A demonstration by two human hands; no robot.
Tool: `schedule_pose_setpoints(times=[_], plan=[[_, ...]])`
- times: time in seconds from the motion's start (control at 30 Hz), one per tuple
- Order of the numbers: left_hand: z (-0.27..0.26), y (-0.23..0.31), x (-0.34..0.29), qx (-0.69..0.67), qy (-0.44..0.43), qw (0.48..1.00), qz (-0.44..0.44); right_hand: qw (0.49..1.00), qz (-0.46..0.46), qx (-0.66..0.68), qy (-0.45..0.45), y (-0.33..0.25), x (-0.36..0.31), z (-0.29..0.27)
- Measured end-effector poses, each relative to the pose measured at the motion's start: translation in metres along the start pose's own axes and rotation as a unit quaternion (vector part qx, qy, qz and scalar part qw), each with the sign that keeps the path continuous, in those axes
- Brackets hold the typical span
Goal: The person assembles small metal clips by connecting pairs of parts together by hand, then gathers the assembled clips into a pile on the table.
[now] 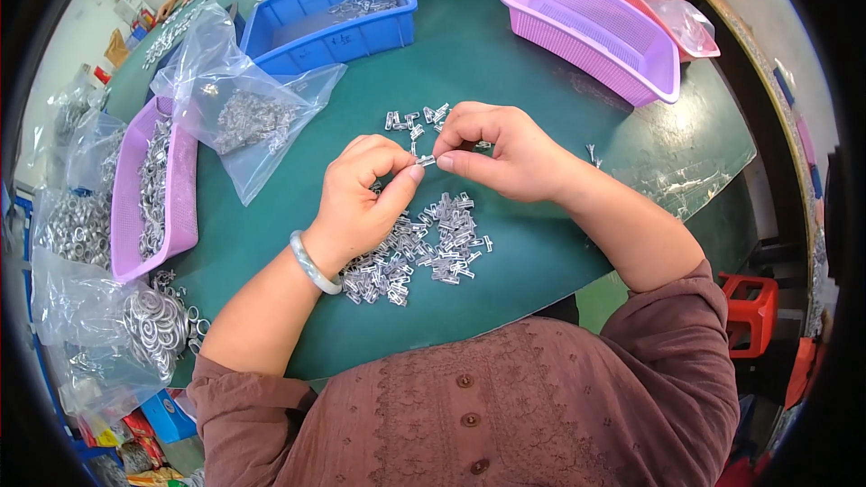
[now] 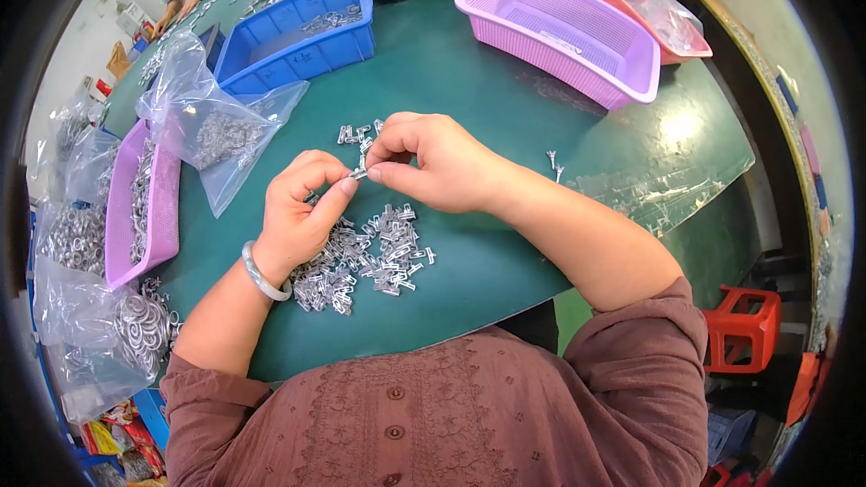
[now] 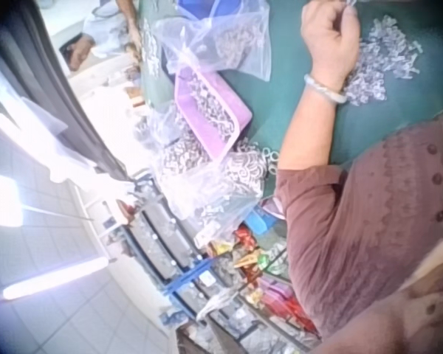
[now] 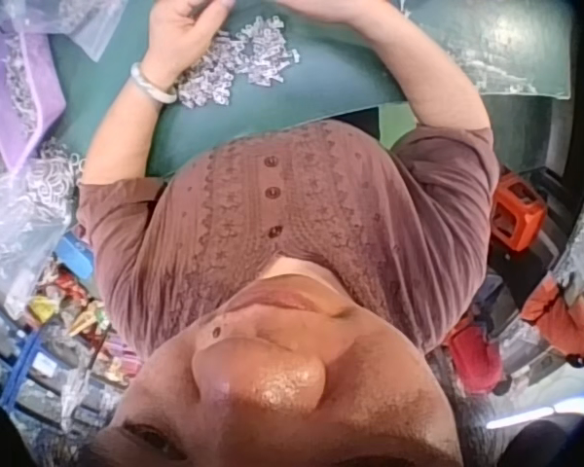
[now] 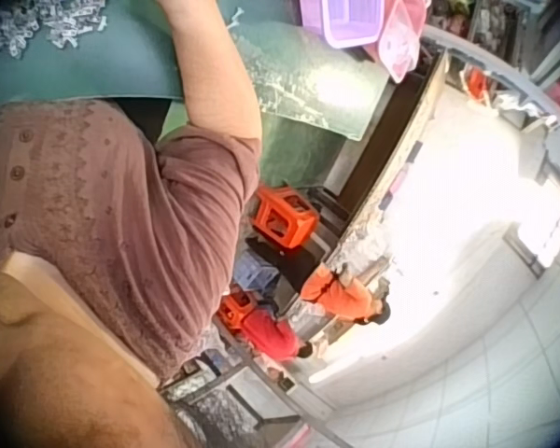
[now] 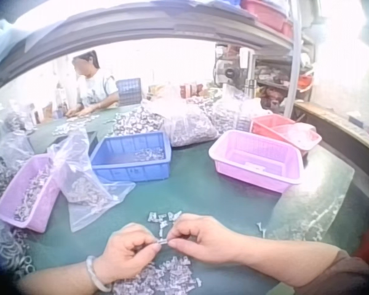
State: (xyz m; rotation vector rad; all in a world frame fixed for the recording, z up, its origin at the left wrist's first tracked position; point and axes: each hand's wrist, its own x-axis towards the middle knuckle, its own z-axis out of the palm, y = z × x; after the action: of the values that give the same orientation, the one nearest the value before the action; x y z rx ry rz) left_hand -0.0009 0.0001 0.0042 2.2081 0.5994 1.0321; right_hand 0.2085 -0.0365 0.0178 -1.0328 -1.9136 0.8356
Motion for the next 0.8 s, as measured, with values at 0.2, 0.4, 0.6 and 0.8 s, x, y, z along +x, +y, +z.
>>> schedule_pose_setpoints(times=[0.2,0.4,0.6,0.8], plan=[[-0.0008,0.0003,-0.0009,-0.008,-0.013,1.0,-0.011,1.0,0.023,0.014,-0.007,0.0009,0.0004,0.0013],[-0.0006,0.0002,-0.001,-0.016,-0.02,1.0,-0.016,1.0,0.018,0.022,-0.013,0.0021,0.0007,0.0017],[-0.0001,0.0004,-0.001,-0.009,-0.015,1.0,-0.009,0.999,0.031,0.02,-0.021,0.0008,0.0008,0.0007],[0.0015,0.0,-0.0017,-0.018,-0.007,1.0,-0.019,0.999,0.027,0.019,-0.014,0.001,0.0003,0.0011]])
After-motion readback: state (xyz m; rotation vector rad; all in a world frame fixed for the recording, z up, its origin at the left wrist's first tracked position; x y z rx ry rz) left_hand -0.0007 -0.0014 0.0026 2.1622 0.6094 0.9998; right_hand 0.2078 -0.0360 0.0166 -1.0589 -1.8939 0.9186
